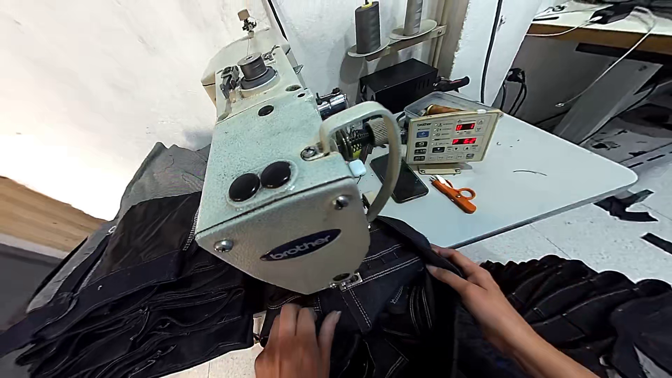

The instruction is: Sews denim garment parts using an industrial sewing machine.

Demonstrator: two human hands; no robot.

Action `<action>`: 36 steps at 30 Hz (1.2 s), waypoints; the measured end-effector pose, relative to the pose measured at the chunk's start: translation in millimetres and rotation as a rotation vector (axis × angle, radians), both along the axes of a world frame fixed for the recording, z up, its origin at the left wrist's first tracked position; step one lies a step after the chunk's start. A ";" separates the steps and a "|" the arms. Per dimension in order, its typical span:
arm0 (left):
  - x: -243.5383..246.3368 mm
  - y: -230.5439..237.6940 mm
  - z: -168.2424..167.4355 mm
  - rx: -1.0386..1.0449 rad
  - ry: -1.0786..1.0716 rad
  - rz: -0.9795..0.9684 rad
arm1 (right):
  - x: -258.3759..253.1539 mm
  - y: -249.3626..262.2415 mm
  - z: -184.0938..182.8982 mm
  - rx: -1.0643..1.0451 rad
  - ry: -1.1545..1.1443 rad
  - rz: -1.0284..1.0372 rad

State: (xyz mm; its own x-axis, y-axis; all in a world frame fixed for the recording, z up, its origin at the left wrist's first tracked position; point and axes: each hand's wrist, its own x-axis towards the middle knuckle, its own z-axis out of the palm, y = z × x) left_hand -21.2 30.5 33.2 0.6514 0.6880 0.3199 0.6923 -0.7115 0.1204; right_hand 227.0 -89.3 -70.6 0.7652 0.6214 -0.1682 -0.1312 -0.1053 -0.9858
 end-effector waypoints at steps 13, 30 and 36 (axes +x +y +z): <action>-86.1 42.8 -47.7 -0.268 -0.336 0.115 | 15.0 56.6 38.0 0.042 -0.239 0.411; -103.5 71.1 -87.6 -0.053 -0.479 0.026 | 6.1 109.0 60.1 -0.025 -0.486 0.406; -106.7 71.9 -83.5 -0.077 -0.464 -0.020 | 8.8 107.2 57.1 -0.008 -0.516 0.403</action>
State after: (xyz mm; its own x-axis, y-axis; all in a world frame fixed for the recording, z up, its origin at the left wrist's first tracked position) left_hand -128.0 102.4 -50.3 0.4646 0.7099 0.5293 0.5394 -0.7009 0.4667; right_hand 235.8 17.8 -13.5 0.4558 0.8768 0.1528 0.4100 -0.0545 -0.9104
